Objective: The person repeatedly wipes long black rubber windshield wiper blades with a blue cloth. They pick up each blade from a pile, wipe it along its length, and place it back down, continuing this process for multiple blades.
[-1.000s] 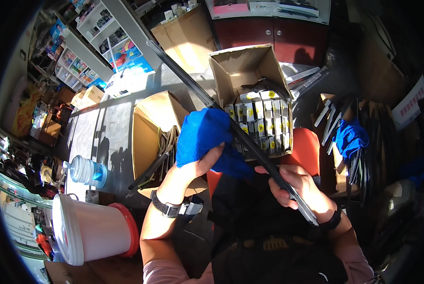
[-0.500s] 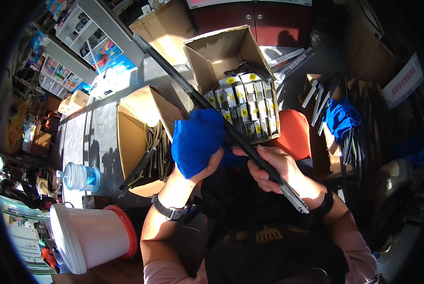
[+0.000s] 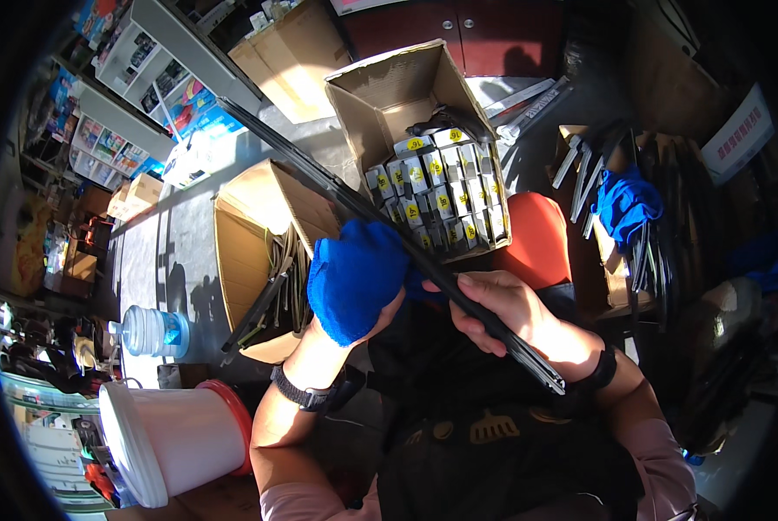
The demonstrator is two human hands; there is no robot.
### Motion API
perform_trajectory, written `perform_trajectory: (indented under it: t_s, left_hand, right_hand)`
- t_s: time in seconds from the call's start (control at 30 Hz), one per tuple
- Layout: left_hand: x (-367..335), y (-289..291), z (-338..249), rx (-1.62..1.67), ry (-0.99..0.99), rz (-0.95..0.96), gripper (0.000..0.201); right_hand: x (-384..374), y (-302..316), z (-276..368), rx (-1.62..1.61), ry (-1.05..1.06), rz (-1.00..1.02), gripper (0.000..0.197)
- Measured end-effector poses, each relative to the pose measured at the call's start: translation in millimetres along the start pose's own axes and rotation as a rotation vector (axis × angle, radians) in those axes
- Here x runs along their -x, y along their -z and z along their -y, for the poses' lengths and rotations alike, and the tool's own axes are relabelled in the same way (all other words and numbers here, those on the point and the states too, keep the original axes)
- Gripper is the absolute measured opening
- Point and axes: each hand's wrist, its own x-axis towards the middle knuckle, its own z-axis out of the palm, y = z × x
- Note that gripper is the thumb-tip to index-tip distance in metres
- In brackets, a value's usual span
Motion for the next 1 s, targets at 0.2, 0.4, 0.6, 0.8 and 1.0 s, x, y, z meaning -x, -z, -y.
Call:
perform_trajectory:
  t_s: [0.2, 0.4, 0.6, 0.8, 1.0]
  left_hand:
    - [2.0, -1.4, -4.2, -0.116, 0.039, 0.049, 0.023]
    - [15.4, -9.3, -9.3, 0.222, -0.034, -0.201, 0.021]
    - [12.7, -22.3, -6.8, 0.724, -0.200, -0.414, 0.027]
    - [-6.7, -31.0, 8.1, 0.846, -0.176, -0.632, 0.022]
    - [0.6, -32.4, -23.7, 0.670, -0.221, -0.578, 0.022]
  right_hand:
    - [-0.7, 0.3, -1.1, -0.008, -0.005, 0.012, 0.041]
    - [-1.6, 0.4, -0.7, 0.002, 0.002, 0.020, 0.039]
    - [-4.1, 5.9, -5.1, -0.091, 0.011, 0.011, 0.042]
    - [-3.9, 0.2, -5.3, -0.026, 0.033, -0.018, 0.041]
    - [-6.0, 13.2, -4.5, -0.130, 0.015, 0.019, 0.037]
